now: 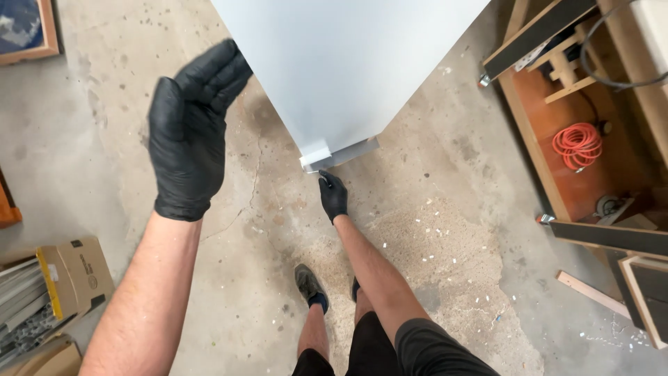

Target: Painting a wooden shelf unit with a small roller in a workshop.

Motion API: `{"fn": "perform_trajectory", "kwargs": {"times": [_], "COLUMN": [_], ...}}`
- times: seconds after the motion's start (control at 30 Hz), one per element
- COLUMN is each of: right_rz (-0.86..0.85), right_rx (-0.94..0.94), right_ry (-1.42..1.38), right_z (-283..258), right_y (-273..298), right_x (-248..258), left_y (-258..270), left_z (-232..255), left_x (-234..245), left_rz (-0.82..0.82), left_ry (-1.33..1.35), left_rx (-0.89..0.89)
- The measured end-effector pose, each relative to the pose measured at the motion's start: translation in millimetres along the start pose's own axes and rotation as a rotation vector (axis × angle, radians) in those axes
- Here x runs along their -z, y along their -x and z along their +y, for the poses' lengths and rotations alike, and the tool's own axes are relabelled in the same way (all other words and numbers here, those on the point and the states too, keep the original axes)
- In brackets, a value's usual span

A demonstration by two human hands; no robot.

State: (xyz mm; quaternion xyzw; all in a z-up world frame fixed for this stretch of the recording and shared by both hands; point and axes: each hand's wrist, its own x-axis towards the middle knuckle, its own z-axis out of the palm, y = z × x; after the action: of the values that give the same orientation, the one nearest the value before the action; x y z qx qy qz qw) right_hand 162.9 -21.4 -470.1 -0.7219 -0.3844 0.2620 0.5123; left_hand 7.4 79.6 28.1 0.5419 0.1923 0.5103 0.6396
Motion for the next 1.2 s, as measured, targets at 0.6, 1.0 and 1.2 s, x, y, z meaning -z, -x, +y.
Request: {"fn": "perform_trajectory", "kwargs": {"times": [0.6,1.0,1.2], "right_rz": [0.110,0.112,0.130], "right_rx": [0.132,0.217,0.284], "right_ry": [-0.314,-0.467,-0.507], "right_z": [-356,-567,-653], "right_y": [-17,-30,-37], "right_x": [120,172,194], "left_y": [-40,-57,-63], "left_z": [-49,-86,-107], "left_x": [42,45,47], "left_rz": [-0.050,0.031,0.061], "left_ry": [0.130,0.135,0.134], "left_rx": [0.156,0.200,0.130]}}
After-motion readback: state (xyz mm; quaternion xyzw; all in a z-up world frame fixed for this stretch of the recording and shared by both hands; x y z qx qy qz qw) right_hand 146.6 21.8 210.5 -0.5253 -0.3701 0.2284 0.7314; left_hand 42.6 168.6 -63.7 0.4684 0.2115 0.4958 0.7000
